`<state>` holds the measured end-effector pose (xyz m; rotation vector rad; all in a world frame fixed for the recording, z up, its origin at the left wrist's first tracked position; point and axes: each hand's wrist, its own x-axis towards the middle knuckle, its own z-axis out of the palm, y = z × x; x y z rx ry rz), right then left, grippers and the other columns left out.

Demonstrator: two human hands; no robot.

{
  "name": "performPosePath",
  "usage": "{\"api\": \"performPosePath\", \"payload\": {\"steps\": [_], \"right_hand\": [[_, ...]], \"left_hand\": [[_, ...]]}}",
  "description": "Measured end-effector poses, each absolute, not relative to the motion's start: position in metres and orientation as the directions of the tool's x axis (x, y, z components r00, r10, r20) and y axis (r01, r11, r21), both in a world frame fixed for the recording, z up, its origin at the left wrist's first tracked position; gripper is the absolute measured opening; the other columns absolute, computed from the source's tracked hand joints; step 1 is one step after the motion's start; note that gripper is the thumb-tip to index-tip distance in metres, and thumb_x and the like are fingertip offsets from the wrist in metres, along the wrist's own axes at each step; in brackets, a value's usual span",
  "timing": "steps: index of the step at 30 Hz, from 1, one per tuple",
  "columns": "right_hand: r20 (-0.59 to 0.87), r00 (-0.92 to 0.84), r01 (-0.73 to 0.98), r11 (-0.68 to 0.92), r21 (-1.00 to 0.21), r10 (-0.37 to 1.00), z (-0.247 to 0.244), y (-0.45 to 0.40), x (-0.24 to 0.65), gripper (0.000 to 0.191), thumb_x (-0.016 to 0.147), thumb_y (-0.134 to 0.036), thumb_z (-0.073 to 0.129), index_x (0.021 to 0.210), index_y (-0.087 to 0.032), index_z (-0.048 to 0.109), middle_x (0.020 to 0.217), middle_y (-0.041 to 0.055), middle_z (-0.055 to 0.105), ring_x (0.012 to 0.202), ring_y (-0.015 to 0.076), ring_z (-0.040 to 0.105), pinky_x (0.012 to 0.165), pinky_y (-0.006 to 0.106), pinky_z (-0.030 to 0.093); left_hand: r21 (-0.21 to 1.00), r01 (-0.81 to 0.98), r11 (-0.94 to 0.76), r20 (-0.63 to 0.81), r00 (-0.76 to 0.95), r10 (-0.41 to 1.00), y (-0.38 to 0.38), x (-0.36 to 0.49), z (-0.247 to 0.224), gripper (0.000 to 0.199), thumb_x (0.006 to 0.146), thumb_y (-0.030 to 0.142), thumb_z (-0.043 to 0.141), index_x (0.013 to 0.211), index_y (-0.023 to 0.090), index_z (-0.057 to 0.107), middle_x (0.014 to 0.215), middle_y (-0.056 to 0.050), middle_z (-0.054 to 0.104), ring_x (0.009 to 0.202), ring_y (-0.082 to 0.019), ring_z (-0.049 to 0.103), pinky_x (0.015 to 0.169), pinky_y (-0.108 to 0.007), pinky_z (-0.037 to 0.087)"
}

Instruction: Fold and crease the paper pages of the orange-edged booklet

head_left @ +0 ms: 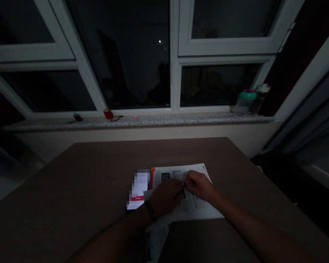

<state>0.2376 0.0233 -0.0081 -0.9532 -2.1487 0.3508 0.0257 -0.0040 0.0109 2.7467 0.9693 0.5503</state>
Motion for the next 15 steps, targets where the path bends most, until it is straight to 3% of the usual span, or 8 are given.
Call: {"api": "performPosePath", "payload": {"steps": [3, 6, 11, 15], "right_hand": [[0.533, -0.592, 0.421, 0.797, -0.434, 0.604, -0.0065, 0.0216, 0.2375, 0.016, 0.080, -0.008, 0.053, 0.072, -0.021, 0.048, 0.074, 0.0005, 0.054, 0.069, 0.0148, 0.052, 0.062, 0.023, 0.038], [0.537, -0.630, 0.425, 0.828, -0.366, 0.561, -0.0069, 0.0234, 0.2384, 0.018, 0.081, -0.006, 0.053, 0.072, -0.021, 0.048, 0.074, 0.0014, 0.054, 0.072, 0.0162, 0.051, 0.064, 0.025, 0.038], [0.511, -0.499, 0.663, 0.688, -0.296, 0.700, -0.0082, 0.0295, 0.2407, 0.018, 0.084, -0.006, 0.051, 0.074, -0.021, 0.048, 0.075, 0.0023, 0.054, 0.074, 0.0184, 0.052, 0.066, 0.027, 0.038], [0.493, -0.476, 0.690, 0.657, -0.305, 0.728, -0.0078, 0.0281, 0.2407, 0.015, 0.084, -0.008, 0.051, 0.078, -0.021, 0.050, 0.077, 0.0023, 0.055, 0.074, 0.0181, 0.052, 0.065, 0.027, 0.039]], "left_hand": [[0.300, 0.577, -0.760, 0.265, 0.714, 0.647, -0.0043, 0.0272, 0.0131, 0.025, 0.088, 0.014, 0.057, 0.112, 0.019, 0.058, 0.118, -0.007, 0.063, 0.111, -0.023, 0.058, 0.100, -0.039, 0.044], [0.281, 0.587, -0.759, 0.259, 0.715, 0.649, -0.0038, 0.0281, 0.0141, 0.019, 0.090, 0.015, 0.055, 0.108, 0.018, 0.059, 0.114, -0.007, 0.064, 0.109, -0.023, 0.058, 0.098, -0.039, 0.045], [0.253, 0.577, -0.777, 0.255, 0.735, 0.629, -0.0029, 0.0267, 0.0121, 0.022, 0.091, 0.017, 0.054, 0.112, 0.018, 0.058, 0.120, -0.009, 0.062, 0.113, -0.024, 0.057, 0.099, -0.041, 0.045], [0.255, 0.579, -0.774, 0.265, 0.728, 0.632, -0.0032, 0.0262, 0.0122, 0.021, 0.091, 0.017, 0.055, 0.111, 0.018, 0.058, 0.120, -0.009, 0.063, 0.111, -0.024, 0.058, 0.099, -0.041, 0.045]]}}
